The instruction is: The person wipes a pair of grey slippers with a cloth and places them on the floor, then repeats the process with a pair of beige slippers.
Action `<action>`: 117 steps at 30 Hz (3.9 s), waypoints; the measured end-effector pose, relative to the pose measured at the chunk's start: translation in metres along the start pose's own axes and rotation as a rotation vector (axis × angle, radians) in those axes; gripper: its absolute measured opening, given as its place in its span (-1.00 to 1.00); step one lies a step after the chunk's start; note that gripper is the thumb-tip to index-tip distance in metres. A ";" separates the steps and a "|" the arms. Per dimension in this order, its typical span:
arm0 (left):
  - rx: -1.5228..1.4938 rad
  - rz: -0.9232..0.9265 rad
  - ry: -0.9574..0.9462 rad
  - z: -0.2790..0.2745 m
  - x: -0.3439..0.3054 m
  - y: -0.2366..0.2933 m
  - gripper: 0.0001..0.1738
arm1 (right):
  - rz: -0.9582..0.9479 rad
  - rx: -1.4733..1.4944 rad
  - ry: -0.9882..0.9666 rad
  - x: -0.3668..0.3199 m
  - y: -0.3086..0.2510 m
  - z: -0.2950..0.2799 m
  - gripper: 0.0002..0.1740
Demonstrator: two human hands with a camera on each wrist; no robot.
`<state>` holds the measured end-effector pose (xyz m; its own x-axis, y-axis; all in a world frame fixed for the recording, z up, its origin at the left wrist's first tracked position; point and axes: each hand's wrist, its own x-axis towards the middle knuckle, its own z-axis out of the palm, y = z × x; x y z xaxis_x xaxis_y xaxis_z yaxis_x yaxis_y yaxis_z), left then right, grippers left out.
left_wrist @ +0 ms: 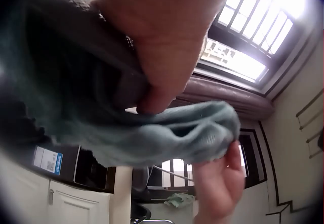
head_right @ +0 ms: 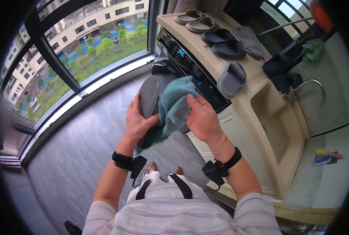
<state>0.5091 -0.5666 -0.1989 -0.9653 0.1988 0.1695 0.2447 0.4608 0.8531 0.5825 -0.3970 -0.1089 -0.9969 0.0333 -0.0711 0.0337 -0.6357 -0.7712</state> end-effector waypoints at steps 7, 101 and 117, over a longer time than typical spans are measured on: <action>0.246 0.385 -0.221 0.027 -0.005 -0.015 0.00 | -0.590 -1.890 -0.291 0.025 0.056 -0.025 -0.58; -0.840 -0.733 -1.100 -0.025 -0.042 -0.068 -0.27 | -0.246 -1.517 0.233 0.098 0.074 -0.090 -0.59; -1.594 -0.985 -0.641 0.004 -0.035 -0.033 -0.22 | -0.421 -1.529 0.034 0.058 0.147 -0.039 -0.86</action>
<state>0.5349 -0.5849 -0.2347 -0.4343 0.7996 -0.4148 -0.9005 -0.3971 0.1775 0.5328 -0.4589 -0.2512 -0.9517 0.0287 0.3057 -0.1758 0.7653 -0.6192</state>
